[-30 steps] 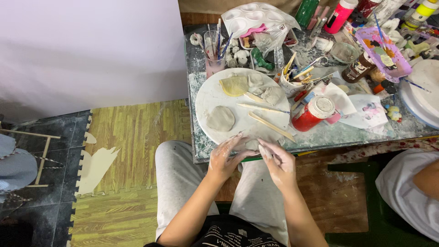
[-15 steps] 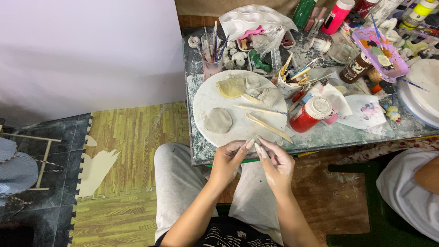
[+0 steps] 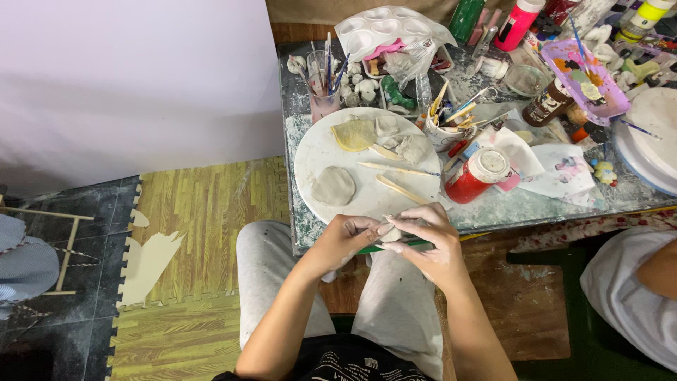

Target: The person shapes a small lump of clay on a rotating work surface using a wooden modeling tool and their hands. They repeatedly roll, press, and smooth the clay to form a rounded shape, occasionally switching between the tool and direct hand contact.

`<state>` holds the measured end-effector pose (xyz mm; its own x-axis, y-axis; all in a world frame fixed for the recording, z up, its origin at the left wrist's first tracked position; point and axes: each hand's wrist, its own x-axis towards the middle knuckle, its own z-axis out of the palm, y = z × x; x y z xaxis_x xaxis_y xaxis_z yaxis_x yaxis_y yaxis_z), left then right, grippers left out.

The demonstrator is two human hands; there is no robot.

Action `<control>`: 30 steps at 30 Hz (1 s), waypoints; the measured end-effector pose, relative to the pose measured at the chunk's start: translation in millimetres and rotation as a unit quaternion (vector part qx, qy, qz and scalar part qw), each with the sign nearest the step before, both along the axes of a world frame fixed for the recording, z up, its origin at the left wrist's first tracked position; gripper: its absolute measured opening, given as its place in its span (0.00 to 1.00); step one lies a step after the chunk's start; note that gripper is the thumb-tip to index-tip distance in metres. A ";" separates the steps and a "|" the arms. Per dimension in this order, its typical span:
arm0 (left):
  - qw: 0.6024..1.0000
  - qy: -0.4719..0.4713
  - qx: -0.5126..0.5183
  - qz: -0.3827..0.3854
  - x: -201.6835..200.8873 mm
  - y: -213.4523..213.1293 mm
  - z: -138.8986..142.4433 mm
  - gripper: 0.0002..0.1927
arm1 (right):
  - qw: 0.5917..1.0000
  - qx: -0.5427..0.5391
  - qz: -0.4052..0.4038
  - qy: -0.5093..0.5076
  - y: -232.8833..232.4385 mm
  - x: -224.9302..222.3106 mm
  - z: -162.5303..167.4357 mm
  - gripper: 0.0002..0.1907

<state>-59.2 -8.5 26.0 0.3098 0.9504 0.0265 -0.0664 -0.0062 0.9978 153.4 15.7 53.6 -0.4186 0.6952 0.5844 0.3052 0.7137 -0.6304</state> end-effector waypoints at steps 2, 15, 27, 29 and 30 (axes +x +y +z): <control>0.997 -0.069 -0.031 -0.019 3.6 2.2 2.1 0.14 | 1.000 -0.003 -0.011 0.000 -0.2 -0.1 -2.4 0.26; 0.997 -0.068 -0.039 -0.007 11.3 1.4 6.6 0.13 | 0.998 0.068 -0.007 0.000 2.3 2.4 -6.3 0.27; 0.997 0.038 -0.074 0.011 9.7 0.5 11.4 0.11 | 0.998 0.040 0.040 0.004 3.6 0.7 -13.9 0.29; 0.999 -0.012 -0.031 0.025 13.2 3.4 3.7 0.12 | 0.998 -0.022 0.038 0.034 1.6 1.5 -16.5 0.35; 0.999 -0.037 -0.010 0.032 15.5 4.4 -0.9 0.12 | 0.997 -0.053 0.036 0.049 0.2 2.2 -19.1 0.37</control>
